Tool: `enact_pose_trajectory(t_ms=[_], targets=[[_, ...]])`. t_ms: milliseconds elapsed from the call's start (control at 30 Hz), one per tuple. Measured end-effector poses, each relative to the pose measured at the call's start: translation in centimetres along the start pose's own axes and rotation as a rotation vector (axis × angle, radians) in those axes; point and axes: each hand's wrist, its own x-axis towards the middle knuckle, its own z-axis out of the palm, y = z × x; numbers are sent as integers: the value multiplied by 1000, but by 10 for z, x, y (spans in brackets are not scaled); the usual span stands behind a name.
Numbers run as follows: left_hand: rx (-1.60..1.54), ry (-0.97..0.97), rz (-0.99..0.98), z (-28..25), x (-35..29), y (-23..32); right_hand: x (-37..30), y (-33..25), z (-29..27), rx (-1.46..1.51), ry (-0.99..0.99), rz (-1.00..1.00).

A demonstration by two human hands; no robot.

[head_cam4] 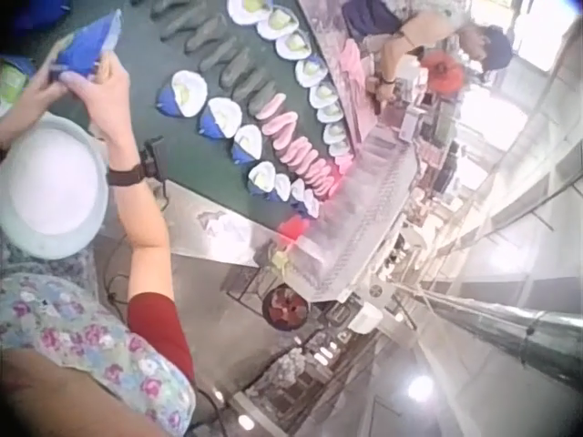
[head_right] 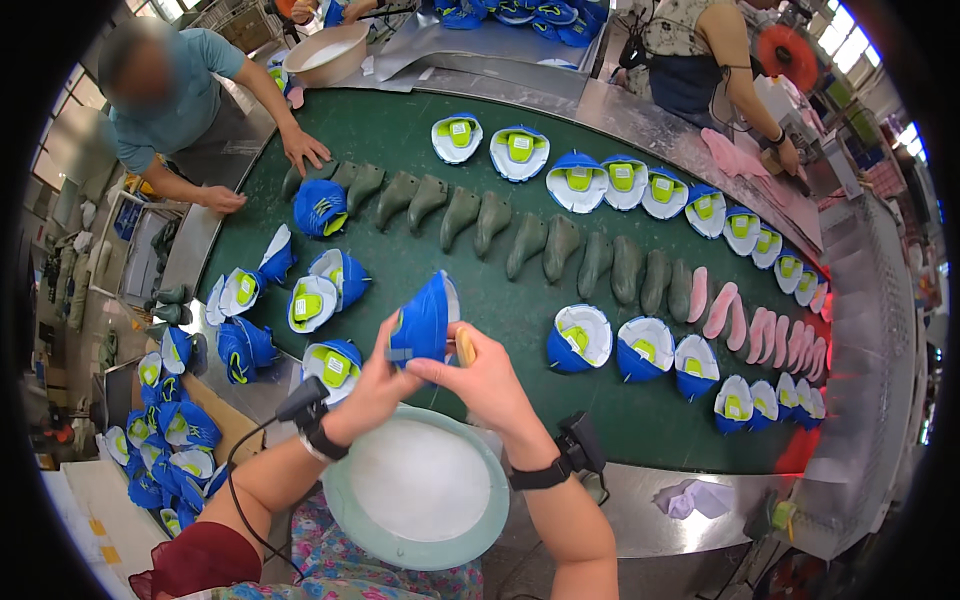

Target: The recorder applies glue to the interior of blue and white shoe upper components using a handheld brush, then places the glued parts onto a conveyor belt.

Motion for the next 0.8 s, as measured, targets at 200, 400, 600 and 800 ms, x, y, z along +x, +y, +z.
enact_pose_trajectory(t_ms=[200, 400, 600, 800], targets=[[140, -331, 7, -57, -67, 65, -61, -25, 65, -163, 4, -24], [463, -448, 109, -92, -122, 97, -106, -25, 132, -486, -207, 82], [-44, -542, -432, -139, -247, 84, -176, 0, 165, -341, 410, 49], [43, -853, -740, -175, -286, 82, -206, 98, 152, -315, 908, 311]])
